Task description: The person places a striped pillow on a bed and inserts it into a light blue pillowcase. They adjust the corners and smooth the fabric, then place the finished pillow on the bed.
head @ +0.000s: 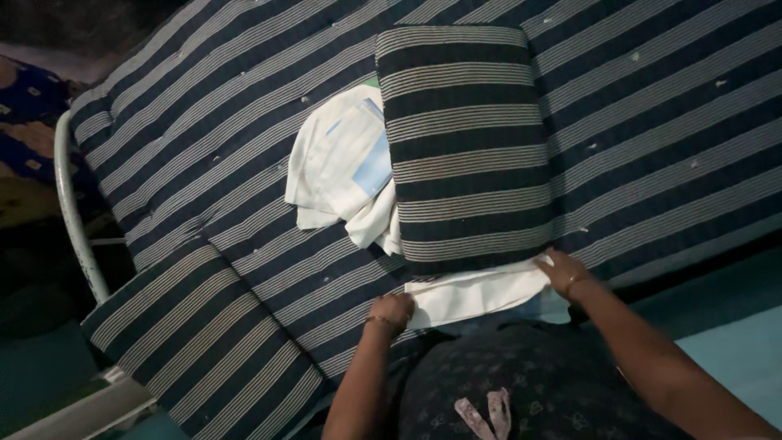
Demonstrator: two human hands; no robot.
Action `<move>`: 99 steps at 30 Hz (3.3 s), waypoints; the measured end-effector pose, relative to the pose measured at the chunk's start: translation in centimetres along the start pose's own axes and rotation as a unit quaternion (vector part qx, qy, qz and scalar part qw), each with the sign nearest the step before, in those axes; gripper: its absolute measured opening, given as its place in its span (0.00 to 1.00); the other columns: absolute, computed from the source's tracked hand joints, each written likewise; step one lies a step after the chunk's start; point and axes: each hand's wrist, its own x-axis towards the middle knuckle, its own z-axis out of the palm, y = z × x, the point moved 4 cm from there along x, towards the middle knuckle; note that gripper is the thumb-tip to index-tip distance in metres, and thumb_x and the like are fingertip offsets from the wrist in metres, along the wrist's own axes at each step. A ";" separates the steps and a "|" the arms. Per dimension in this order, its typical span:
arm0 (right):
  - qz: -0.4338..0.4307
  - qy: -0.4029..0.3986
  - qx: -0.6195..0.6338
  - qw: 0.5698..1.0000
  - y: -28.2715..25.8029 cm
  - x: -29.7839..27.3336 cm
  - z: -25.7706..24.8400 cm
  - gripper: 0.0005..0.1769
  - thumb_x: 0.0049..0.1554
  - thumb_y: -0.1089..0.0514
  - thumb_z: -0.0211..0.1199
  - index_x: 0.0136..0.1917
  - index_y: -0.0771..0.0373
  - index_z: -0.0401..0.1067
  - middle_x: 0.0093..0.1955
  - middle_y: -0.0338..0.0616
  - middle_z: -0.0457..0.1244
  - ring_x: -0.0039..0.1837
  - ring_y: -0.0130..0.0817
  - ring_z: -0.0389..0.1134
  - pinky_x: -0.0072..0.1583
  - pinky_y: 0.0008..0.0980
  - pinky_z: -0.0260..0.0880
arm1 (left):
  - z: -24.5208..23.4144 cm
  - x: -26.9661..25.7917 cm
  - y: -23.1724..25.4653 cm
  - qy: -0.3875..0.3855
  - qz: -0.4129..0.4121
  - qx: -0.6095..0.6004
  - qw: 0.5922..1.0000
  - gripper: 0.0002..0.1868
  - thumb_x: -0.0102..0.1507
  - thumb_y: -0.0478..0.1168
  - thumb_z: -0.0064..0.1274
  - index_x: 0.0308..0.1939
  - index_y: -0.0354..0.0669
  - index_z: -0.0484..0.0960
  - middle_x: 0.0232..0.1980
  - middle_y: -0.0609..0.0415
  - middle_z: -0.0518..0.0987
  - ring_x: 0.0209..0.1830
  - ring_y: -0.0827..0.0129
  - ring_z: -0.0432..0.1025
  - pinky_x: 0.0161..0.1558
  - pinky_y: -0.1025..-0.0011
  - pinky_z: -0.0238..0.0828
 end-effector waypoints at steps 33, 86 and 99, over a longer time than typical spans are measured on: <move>0.111 -0.173 -0.006 0.979 4.2 1.6 -2.7 0.20 0.59 0.54 0.59 0.66 0.50 0.68 0.57 0.50 0.71 0.57 0.47 0.75 0.59 0.46 0.75 | 3.0 6.6 -2.9 0.161 -0.050 -0.055 0.984 0.11 0.63 0.35 0.45 0.47 0.47 0.81 0.48 0.43 0.83 0.51 0.46 0.76 0.52 0.53 0.74; 0.155 0.117 0.103 0.975 6.0 9.3 -10.0 0.14 0.56 0.48 0.64 0.53 0.53 0.79 0.56 0.48 0.69 0.60 0.51 0.71 0.61 0.48 0.71 | -13.8 9.4 -2.2 0.411 -0.250 -0.230 0.846 0.15 0.57 0.47 0.63 0.43 0.48 0.78 0.43 0.47 0.82 0.46 0.49 0.76 0.47 0.50 0.72; 0.195 0.039 0.445 0.873 5.2 7.0 -5.7 0.31 0.51 0.43 0.73 0.60 0.67 0.75 0.53 0.51 0.72 0.54 0.41 0.73 0.57 0.40 0.72 | -11.2 5.9 5.6 0.454 0.010 -0.339 0.824 0.20 0.56 0.35 0.61 0.51 0.44 0.75 0.50 0.45 0.76 0.51 0.49 0.73 0.52 0.57 0.72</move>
